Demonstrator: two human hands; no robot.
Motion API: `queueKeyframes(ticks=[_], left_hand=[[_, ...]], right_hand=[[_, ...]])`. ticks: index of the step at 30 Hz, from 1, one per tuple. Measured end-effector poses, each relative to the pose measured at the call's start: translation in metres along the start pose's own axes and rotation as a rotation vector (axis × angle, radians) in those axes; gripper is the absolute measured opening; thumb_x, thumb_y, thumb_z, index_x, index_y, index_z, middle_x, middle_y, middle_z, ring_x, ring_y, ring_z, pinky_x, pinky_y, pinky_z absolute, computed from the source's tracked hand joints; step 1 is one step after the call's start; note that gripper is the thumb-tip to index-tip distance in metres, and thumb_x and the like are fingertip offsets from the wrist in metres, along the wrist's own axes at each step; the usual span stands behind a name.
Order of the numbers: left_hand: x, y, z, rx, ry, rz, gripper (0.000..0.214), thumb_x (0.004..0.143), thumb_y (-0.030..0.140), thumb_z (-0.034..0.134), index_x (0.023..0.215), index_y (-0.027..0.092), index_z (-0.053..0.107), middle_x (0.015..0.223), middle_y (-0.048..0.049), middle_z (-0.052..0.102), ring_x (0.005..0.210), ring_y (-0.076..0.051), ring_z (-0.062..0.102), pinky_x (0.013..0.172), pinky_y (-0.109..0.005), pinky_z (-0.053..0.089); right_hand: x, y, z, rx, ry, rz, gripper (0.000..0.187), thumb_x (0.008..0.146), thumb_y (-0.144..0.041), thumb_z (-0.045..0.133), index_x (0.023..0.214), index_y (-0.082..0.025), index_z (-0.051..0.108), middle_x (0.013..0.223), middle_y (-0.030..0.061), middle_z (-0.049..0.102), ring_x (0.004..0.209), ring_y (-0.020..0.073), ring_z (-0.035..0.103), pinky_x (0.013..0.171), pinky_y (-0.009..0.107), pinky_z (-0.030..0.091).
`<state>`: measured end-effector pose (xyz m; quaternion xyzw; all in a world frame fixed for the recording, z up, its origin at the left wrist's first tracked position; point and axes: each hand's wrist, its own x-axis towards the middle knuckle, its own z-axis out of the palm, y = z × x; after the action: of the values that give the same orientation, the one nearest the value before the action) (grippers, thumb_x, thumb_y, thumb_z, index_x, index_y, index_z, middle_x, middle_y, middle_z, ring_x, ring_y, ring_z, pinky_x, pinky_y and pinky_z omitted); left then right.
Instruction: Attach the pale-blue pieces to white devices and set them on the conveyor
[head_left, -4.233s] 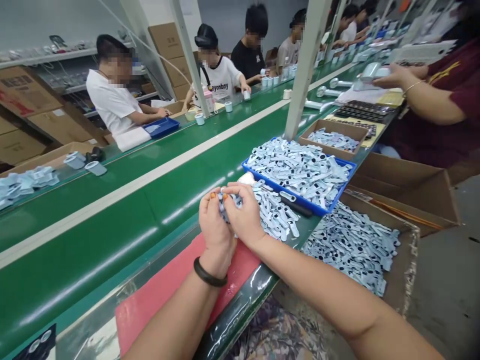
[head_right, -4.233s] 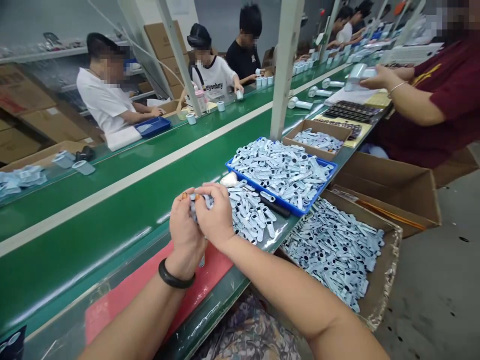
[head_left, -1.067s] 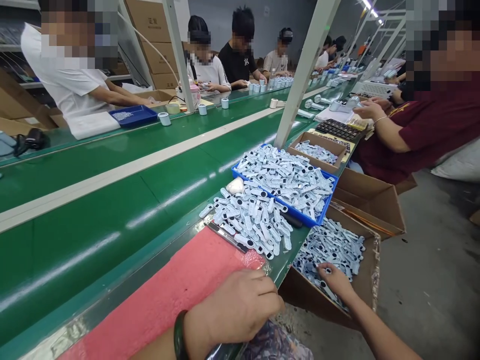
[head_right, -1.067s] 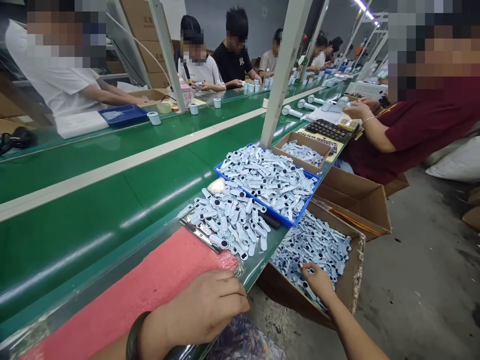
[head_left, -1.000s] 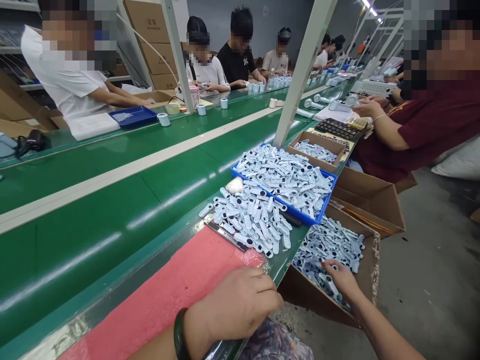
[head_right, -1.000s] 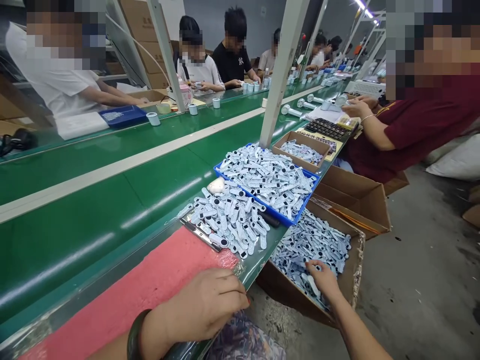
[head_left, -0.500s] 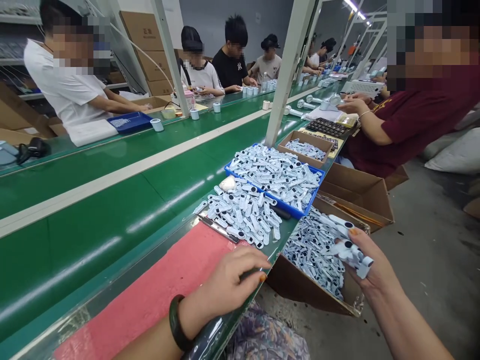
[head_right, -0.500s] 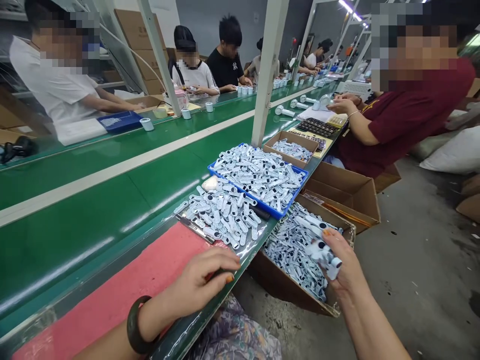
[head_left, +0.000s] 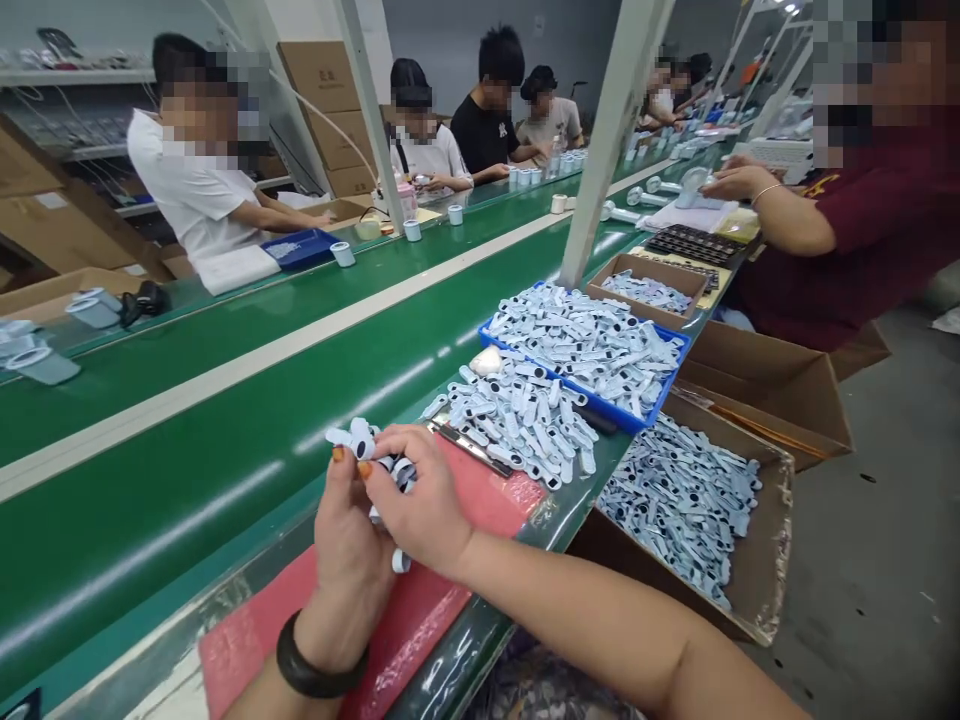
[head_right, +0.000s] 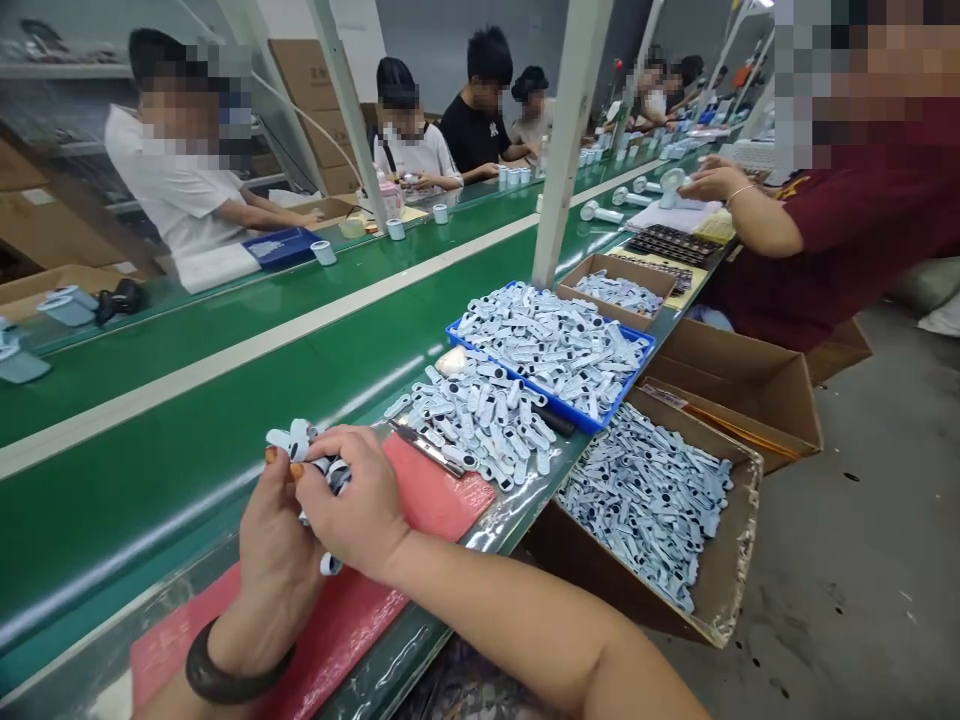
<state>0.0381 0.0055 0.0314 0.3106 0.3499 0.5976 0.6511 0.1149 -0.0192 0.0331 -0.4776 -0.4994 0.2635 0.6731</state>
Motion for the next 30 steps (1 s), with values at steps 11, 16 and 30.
queueKeyframes(ticks=[11, 16, 30], left_hand=[[0.018, 0.009, -0.036, -0.116, 0.040, -0.184, 0.033, 0.071, 0.031, 0.082, 0.098, 0.017, 0.068, 0.090, -0.0060, 0.075, 0.078, -0.018, 0.070, 0.068, -0.029, 0.058], [0.018, 0.010, -0.038, -0.102, -0.055, -0.243, 0.033, 0.073, 0.032, 0.081, 0.099, 0.016, 0.068, 0.094, -0.0069, 0.075, 0.077, -0.019, 0.069, 0.066, -0.031, 0.059], [0.014, 0.005, -0.038, 0.074, -0.233, -0.270, 0.026, 0.078, 0.029, 0.082, 0.095, 0.012, 0.071, 0.098, -0.0116, 0.076, 0.083, -0.018, 0.072, 0.075, -0.026, 0.058]], right_hand=[[-0.004, 0.038, -0.015, 0.172, -0.183, 0.231, 0.019, 0.095, -0.036, 0.064, 0.107, -0.022, 0.069, 0.110, 0.0048, 0.072, 0.102, 0.0205, 0.067, 0.094, 0.036, 0.054], [0.003, 0.036, -0.030, 0.189, -0.262, 0.381, 0.029, 0.095, -0.047, 0.066, 0.110, -0.022, 0.068, 0.101, 0.0034, 0.072, 0.086, 0.0173, 0.066, 0.078, 0.031, 0.055], [-0.022, 0.025, -0.082, -0.331, -0.410, 0.036, 0.028, 0.107, -0.029, 0.044, 0.128, -0.026, 0.062, 0.127, 0.0081, 0.064, 0.120, 0.0237, 0.061, 0.105, 0.044, 0.050]])
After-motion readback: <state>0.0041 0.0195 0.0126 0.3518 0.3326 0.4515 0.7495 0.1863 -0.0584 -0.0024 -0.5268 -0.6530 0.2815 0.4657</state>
